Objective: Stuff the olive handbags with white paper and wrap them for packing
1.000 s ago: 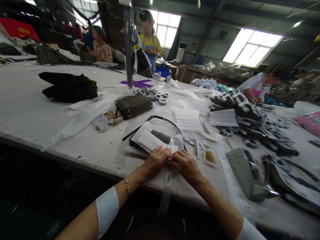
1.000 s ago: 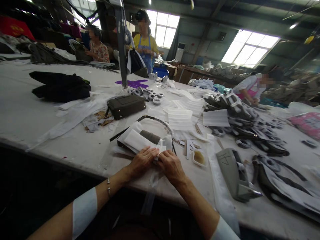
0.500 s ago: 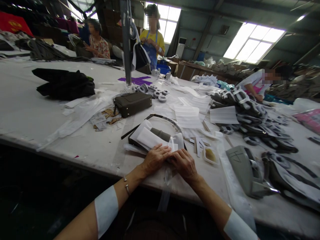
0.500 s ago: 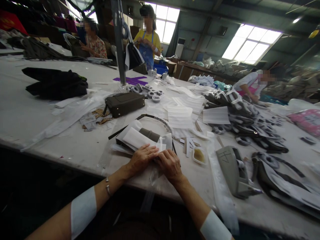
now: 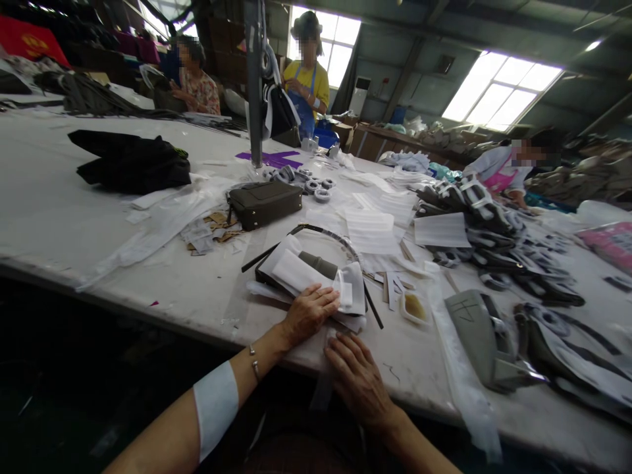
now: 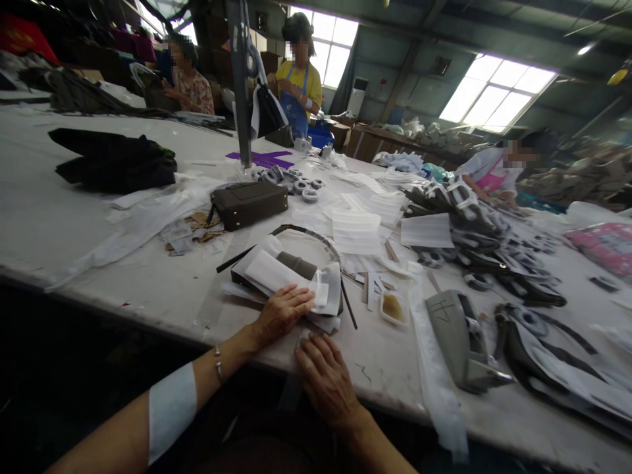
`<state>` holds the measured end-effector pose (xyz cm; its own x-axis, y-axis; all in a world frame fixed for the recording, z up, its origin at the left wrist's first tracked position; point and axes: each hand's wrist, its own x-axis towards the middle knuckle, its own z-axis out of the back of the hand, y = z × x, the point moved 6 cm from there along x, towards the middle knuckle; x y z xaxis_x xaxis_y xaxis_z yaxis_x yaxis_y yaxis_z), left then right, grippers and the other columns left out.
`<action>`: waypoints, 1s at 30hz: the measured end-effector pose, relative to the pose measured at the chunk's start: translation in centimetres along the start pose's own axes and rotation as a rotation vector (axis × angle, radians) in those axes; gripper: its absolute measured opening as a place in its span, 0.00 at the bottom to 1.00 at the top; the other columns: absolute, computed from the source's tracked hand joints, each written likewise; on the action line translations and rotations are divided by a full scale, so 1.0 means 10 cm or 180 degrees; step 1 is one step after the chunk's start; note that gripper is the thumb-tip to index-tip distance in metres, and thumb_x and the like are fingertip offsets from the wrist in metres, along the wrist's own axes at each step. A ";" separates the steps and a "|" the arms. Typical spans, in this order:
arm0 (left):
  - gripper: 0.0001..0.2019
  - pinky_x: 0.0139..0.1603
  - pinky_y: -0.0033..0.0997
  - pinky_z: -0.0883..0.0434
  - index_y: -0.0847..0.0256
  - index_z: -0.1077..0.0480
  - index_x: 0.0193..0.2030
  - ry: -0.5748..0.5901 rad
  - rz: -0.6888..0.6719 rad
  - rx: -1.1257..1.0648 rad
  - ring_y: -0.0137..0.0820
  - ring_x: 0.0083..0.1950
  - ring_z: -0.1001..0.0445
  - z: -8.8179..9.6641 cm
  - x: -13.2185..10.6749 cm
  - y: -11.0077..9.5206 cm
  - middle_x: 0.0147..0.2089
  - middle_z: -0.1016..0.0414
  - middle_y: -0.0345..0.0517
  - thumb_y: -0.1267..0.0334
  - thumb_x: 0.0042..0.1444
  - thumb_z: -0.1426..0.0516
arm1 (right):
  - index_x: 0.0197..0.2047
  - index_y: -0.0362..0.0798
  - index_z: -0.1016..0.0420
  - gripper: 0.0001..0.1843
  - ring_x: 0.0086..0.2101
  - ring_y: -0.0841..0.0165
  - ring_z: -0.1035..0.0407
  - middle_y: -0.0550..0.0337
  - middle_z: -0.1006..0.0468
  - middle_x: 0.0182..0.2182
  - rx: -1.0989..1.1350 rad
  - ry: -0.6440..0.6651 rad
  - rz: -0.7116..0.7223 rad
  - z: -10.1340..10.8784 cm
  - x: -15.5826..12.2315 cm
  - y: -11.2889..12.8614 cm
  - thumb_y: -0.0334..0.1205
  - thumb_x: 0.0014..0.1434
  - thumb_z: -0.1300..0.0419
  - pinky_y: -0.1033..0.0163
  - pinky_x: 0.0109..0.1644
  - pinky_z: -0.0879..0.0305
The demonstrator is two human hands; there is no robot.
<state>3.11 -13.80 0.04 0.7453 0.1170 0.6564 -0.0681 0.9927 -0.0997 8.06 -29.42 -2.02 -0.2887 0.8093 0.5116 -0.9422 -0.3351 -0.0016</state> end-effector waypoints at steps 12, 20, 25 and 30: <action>0.12 0.65 0.41 0.34 0.60 0.30 0.50 0.0081 0.0511 -0.0499 0.36 0.57 0.26 0.14 0.04 -0.03 0.53 0.23 0.49 0.70 0.59 0.43 | 0.45 0.53 0.21 0.16 0.39 0.65 0.23 0.59 0.18 0.37 0.1201 -0.0386 -0.1153 0.34 0.85 -0.77 0.27 0.59 0.44 0.60 0.47 0.28; 0.07 0.50 0.44 0.26 0.60 0.32 0.35 -0.0017 0.1430 -0.0554 0.39 0.41 0.25 0.13 0.17 -0.01 0.35 0.26 0.45 0.63 0.56 0.38 | 0.33 0.54 0.17 0.08 0.34 0.65 0.25 0.62 0.18 0.32 0.1673 0.0291 -0.2231 0.05 0.98 -1.25 0.34 0.53 0.38 0.62 0.43 0.31; 0.04 0.51 0.45 0.27 0.61 0.32 0.35 0.0039 0.1358 -0.0564 0.40 0.41 0.25 0.08 0.18 0.02 0.35 0.26 0.47 0.64 0.59 0.42 | 0.29 0.54 0.18 0.08 0.33 0.65 0.26 0.62 0.19 0.31 0.1716 0.0094 -0.2255 0.03 1.01 -1.28 0.41 0.57 0.37 0.61 0.42 0.33; 0.09 0.58 0.39 0.30 0.60 0.30 0.41 0.0238 0.0987 -0.0777 0.35 0.47 0.24 0.16 0.14 0.05 0.41 0.23 0.44 0.73 0.61 0.49 | 0.31 0.52 0.17 0.11 0.36 0.64 0.25 0.59 0.18 0.33 0.2443 -0.0176 -0.2075 0.35 0.88 -1.00 0.49 0.57 0.34 0.62 0.43 0.31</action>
<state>3.07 -13.11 2.08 0.7610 0.3986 0.5119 -0.1446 0.8734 -0.4650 15.59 -20.65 5.51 0.2704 0.9285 0.2547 -0.5436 -0.0711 0.8363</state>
